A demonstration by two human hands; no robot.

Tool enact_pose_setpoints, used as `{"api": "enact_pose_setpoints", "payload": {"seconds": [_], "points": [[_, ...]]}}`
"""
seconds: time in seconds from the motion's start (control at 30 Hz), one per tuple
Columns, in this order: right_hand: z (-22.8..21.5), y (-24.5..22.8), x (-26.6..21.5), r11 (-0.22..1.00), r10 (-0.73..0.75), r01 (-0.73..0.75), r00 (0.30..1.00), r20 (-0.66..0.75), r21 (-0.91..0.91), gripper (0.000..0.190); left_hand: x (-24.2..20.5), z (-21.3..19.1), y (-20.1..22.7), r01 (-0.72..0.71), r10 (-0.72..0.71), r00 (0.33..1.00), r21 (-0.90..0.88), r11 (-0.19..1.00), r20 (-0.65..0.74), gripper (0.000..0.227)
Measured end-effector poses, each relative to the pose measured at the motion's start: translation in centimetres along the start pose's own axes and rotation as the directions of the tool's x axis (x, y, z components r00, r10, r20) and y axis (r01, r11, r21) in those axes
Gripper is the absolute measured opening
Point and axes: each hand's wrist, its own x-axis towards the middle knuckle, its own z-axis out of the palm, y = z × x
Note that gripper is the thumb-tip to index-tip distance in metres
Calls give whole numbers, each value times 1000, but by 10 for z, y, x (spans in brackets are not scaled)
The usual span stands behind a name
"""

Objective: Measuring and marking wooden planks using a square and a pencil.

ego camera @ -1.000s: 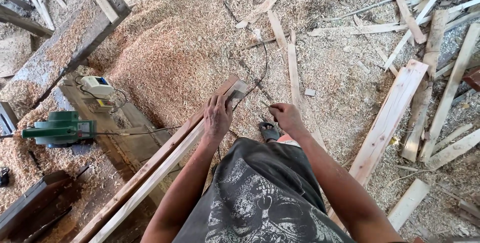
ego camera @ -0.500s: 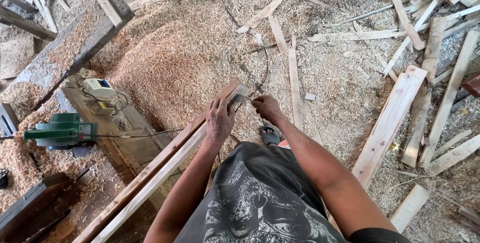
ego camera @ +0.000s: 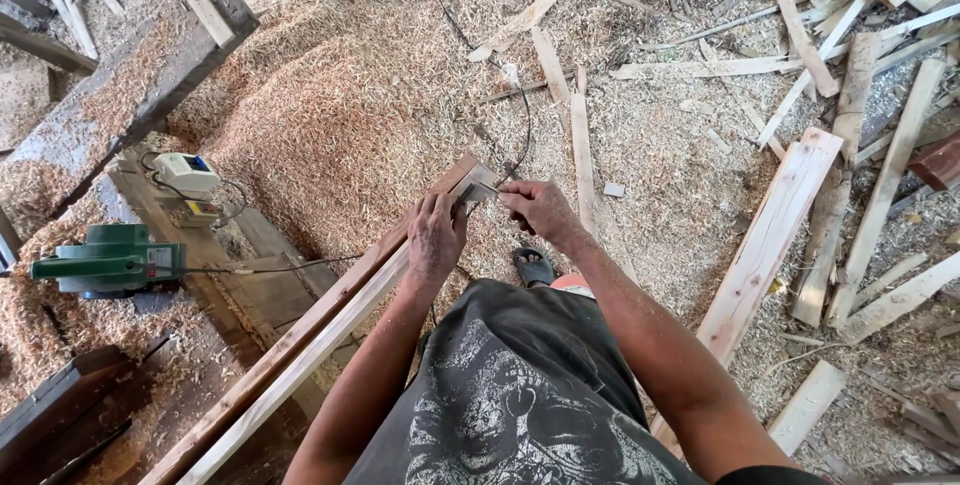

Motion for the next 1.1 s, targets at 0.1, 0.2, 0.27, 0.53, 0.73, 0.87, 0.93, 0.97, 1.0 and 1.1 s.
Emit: {"api": "enact_pose_setpoints", "payload": {"seconds": [0.1,0.2,0.27,0.53,0.73,0.87,0.93,0.97,1.0,1.1], "points": [[-4,-16,-11,998,-55,55,998,14,9,27,2,-1,3,8,-9,1000,-23,1000,-11,14],[-5,-1,-8,997,-17,16,1000,-17,-74,26,0,-2,2,-1,1,1000,-22,1000,-17,16],[-10,15,-10,992,19,-23,999,-30,-127,27,-5,1,-5,2,-2,1000,-14,1000,4,16],[-35,82,-22,959,206,-226,970,-126,-171,32,-23,-18,-9,3,-3,1000,18,1000,9,19],[-31,100,-11,960,255,-268,956,-145,-77,33,5,3,-9,24,-25,998,11,1000,54,17],[-31,91,-10,970,227,-236,967,-118,-64,34,16,3,2,33,-33,997,-3,999,72,19],[-32,92,-11,971,218,-228,968,-124,-75,34,19,0,7,23,-23,997,3,1000,71,19],[-33,94,-11,971,228,-236,966,-118,-51,33,20,-1,8,17,-17,998,6,1000,63,20],[-34,97,-11,969,240,-244,965,-110,-27,32,20,-1,10,13,-14,998,10,1000,56,20],[-30,125,-2,981,195,-195,971,-140,12,31,22,5,9,17,-17,998,7,1000,59,20]]}}
